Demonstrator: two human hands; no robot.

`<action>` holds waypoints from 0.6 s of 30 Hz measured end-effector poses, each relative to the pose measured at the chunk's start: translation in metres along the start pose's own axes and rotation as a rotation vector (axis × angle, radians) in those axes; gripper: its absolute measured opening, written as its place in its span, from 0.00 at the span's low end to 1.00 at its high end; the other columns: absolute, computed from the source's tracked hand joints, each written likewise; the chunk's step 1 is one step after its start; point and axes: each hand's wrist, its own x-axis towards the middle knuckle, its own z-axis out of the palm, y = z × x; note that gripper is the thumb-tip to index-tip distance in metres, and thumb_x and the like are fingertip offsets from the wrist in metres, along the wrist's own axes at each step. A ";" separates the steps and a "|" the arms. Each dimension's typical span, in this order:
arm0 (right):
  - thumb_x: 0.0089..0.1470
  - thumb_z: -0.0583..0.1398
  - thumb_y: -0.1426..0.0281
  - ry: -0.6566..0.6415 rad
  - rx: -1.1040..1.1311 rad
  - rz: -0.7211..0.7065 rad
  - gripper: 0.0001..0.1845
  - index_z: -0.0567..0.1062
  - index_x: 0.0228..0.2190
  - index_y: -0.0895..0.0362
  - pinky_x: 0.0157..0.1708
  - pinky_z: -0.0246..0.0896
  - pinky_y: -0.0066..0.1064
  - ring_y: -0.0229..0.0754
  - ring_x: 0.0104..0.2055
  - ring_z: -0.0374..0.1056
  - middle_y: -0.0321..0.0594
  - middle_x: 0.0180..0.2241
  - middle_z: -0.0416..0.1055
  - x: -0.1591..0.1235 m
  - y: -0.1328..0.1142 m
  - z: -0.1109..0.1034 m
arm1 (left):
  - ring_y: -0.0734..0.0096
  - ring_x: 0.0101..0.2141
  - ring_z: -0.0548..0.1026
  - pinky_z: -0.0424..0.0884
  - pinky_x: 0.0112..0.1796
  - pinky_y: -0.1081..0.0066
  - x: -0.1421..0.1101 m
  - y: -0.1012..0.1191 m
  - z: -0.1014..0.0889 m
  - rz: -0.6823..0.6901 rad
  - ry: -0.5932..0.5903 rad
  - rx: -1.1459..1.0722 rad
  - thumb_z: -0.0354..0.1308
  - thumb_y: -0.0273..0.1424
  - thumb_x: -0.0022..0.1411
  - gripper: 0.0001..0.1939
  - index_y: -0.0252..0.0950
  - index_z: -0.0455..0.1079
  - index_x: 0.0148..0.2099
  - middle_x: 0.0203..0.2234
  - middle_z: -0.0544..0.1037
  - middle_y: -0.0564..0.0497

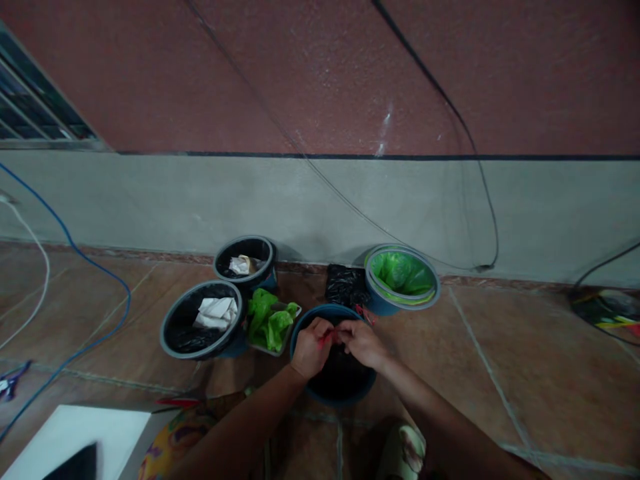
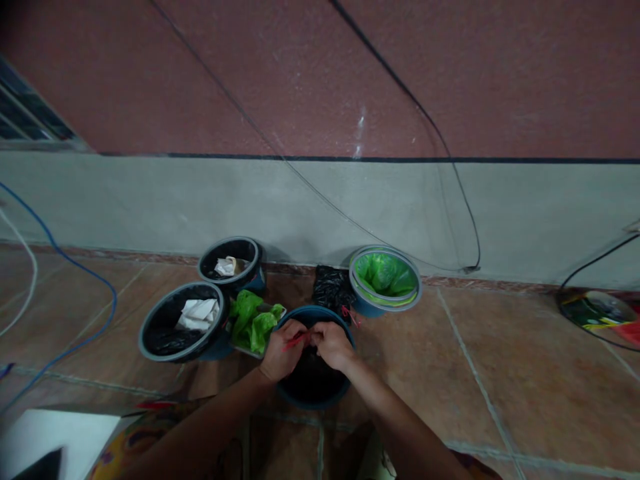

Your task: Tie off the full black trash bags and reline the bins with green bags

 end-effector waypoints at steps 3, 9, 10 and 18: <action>0.58 0.53 0.75 0.066 -0.240 0.010 0.13 0.77 0.31 0.57 0.33 0.63 0.27 0.38 0.31 0.73 0.40 0.30 0.78 -0.005 -0.007 -0.005 | 0.71 0.34 0.75 0.68 0.38 0.73 0.002 -0.002 0.000 -0.065 -0.070 0.003 0.54 0.25 0.63 0.09 0.37 0.73 0.32 0.31 0.77 0.50; 0.61 0.52 0.72 0.162 -0.723 0.113 0.16 0.79 0.39 0.57 0.43 0.64 0.37 0.51 0.45 0.76 0.50 0.39 0.80 -0.009 -0.002 -0.013 | 0.71 0.30 0.74 0.65 0.34 0.73 0.001 -0.007 -0.004 -0.292 -0.183 0.073 0.56 0.27 0.61 0.10 0.36 0.72 0.27 0.26 0.77 0.51; 0.62 0.51 0.71 0.152 -0.745 0.124 0.16 0.80 0.39 0.57 0.42 0.65 0.37 0.52 0.45 0.76 0.51 0.39 0.80 -0.009 0.001 -0.013 | 0.71 0.29 0.73 0.64 0.34 0.73 0.000 -0.009 -0.005 -0.320 -0.201 0.086 0.57 0.26 0.60 0.09 0.36 0.72 0.26 0.25 0.77 0.51; 0.61 0.50 0.73 0.127 -0.681 0.085 0.20 0.76 0.49 0.60 0.49 0.65 0.42 0.55 0.50 0.74 0.54 0.45 0.78 -0.014 0.005 -0.016 | 0.69 0.35 0.77 0.69 0.40 0.72 0.004 -0.019 -0.007 -0.396 -0.287 0.069 0.55 0.25 0.60 0.07 0.35 0.75 0.34 0.31 0.80 0.50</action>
